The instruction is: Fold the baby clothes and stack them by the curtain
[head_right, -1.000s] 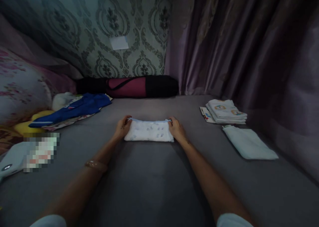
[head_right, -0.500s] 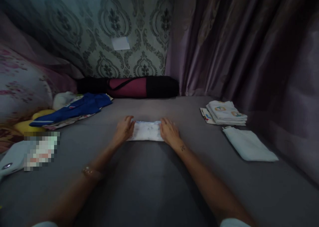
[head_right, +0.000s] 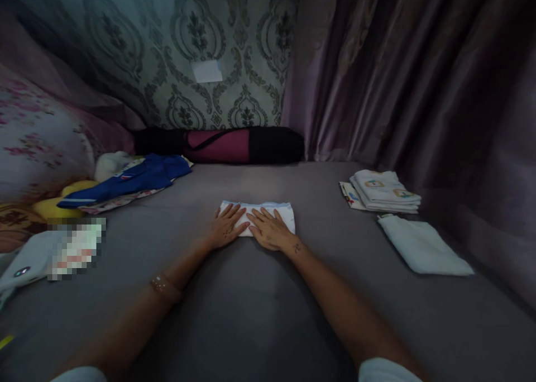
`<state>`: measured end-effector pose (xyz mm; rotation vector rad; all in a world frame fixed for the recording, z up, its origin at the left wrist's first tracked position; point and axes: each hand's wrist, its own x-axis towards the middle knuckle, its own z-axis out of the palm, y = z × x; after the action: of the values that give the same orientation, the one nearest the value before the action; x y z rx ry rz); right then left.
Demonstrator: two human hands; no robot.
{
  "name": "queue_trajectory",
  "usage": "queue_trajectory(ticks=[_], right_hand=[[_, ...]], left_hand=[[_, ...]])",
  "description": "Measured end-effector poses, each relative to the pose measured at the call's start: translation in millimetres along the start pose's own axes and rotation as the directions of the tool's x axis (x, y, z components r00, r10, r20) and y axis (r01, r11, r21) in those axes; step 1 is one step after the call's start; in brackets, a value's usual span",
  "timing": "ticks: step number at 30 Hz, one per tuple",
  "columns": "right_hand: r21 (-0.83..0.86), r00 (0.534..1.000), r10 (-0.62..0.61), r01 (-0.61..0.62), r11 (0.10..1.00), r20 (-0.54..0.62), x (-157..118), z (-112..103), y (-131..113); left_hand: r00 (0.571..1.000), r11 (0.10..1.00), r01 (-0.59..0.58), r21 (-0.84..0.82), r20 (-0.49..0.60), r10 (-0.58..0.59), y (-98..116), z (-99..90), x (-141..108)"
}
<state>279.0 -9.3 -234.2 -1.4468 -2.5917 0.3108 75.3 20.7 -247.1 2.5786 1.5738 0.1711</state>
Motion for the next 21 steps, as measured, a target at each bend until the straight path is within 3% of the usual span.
queue_trajectory(ticks=[9, 13, 21], right_hand=[[-0.037, 1.000, 0.009, -0.009, 0.999, 0.010, -8.6, -2.6, 33.4], [-0.052, 0.994, 0.097, -0.099, 0.994, -0.039, -13.8, 2.4, 45.7], [-0.029, 0.985, 0.174, -0.174, 0.984, -0.008, -9.3, -5.6, 42.9]], left_hand=[[0.997, 0.994, 0.046, -0.100, 0.059, -0.040, -14.5, 0.6, 3.7], [0.998, 0.994, 0.048, -0.102, 0.033, -0.045, -18.7, 6.6, 5.0], [0.997, 0.987, 0.073, -0.145, -0.007, -0.075, -17.7, 5.0, 5.6]])
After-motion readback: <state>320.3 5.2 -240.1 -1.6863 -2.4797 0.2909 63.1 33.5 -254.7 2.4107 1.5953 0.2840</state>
